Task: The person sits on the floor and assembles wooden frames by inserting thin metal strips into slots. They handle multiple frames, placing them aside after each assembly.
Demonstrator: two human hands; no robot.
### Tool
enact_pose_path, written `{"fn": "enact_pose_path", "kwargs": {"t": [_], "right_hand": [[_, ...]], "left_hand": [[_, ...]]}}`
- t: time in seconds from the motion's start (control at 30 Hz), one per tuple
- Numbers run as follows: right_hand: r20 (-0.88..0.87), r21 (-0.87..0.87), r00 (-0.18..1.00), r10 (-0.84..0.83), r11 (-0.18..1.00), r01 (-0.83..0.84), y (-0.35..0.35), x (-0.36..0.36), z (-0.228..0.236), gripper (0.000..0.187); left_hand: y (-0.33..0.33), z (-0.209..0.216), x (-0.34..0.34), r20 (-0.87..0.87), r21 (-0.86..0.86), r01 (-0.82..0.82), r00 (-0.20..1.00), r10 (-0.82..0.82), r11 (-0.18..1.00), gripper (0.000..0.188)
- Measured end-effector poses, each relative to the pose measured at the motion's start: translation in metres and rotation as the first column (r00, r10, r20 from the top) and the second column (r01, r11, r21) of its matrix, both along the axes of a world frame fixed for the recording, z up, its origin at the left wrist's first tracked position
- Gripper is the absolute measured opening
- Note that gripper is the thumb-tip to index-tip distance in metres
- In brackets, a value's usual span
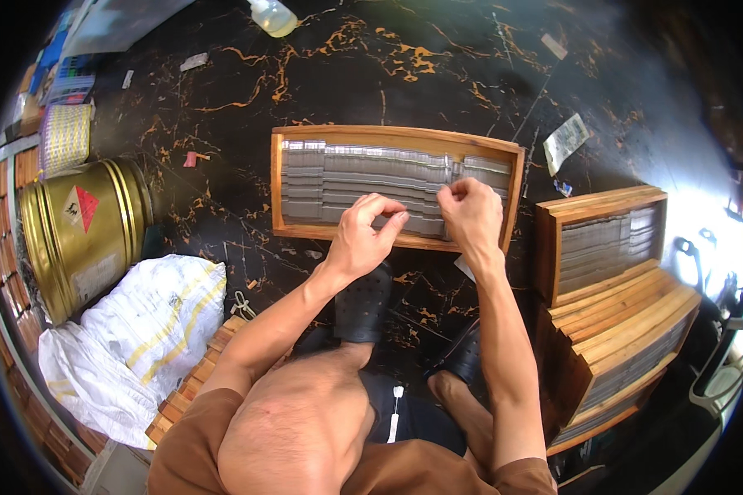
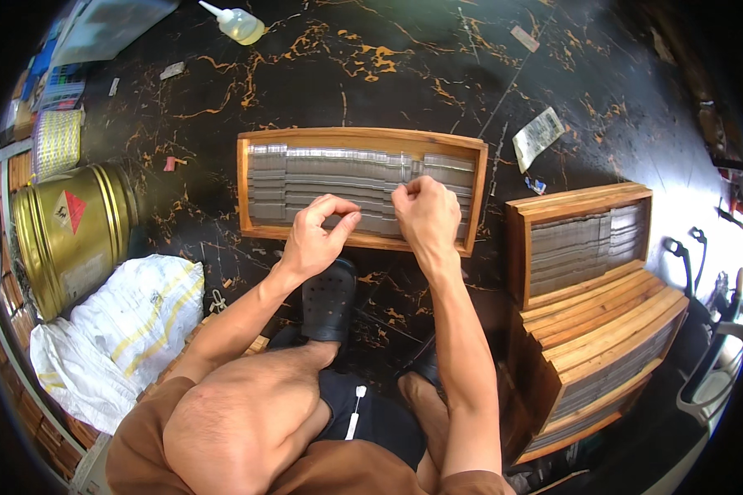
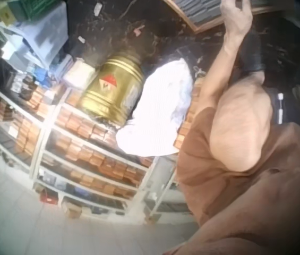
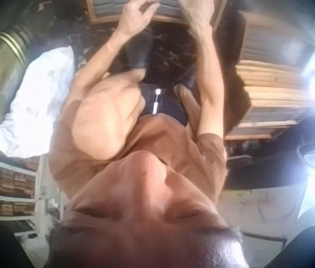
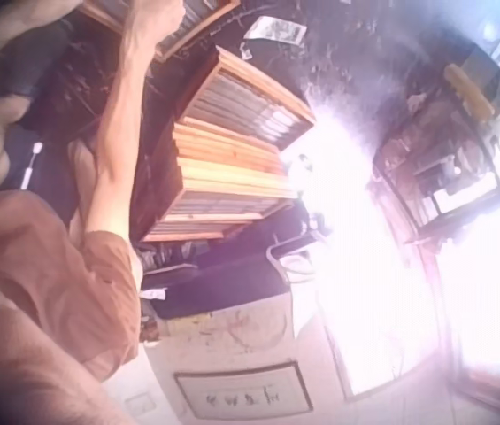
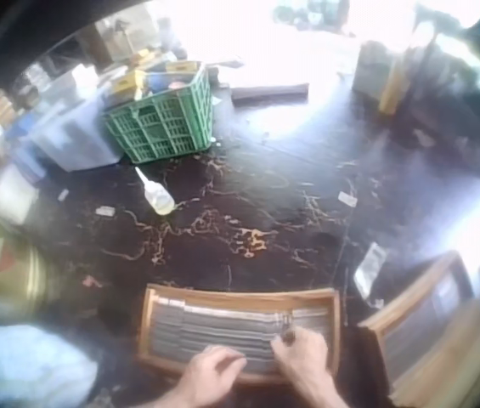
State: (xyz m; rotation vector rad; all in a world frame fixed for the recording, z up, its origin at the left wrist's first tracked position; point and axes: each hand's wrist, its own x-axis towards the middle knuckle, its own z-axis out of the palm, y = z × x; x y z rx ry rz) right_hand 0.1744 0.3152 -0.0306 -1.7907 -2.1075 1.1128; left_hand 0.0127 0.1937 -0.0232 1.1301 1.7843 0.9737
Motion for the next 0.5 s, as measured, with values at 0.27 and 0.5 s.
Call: {"fn": "enact_pose_path", "kwargs": {"t": [0.27,0.5], "right_hand": [[-0.132,0.131,0.946,0.296,0.951,-0.279,-0.085,-0.004,0.041,0.016],[-0.537,-0.348,0.833,0.131,0.865,-0.361,-0.092,0.012,0.080,0.022]], "left_hand": [[-0.014,0.009,0.006,0.688,-0.257,-0.195,0.651,0.320,0.947,0.024],[-0.027,0.037,-0.037,0.720,-0.407,-0.268,0.494,0.487,0.873,0.020]]}}
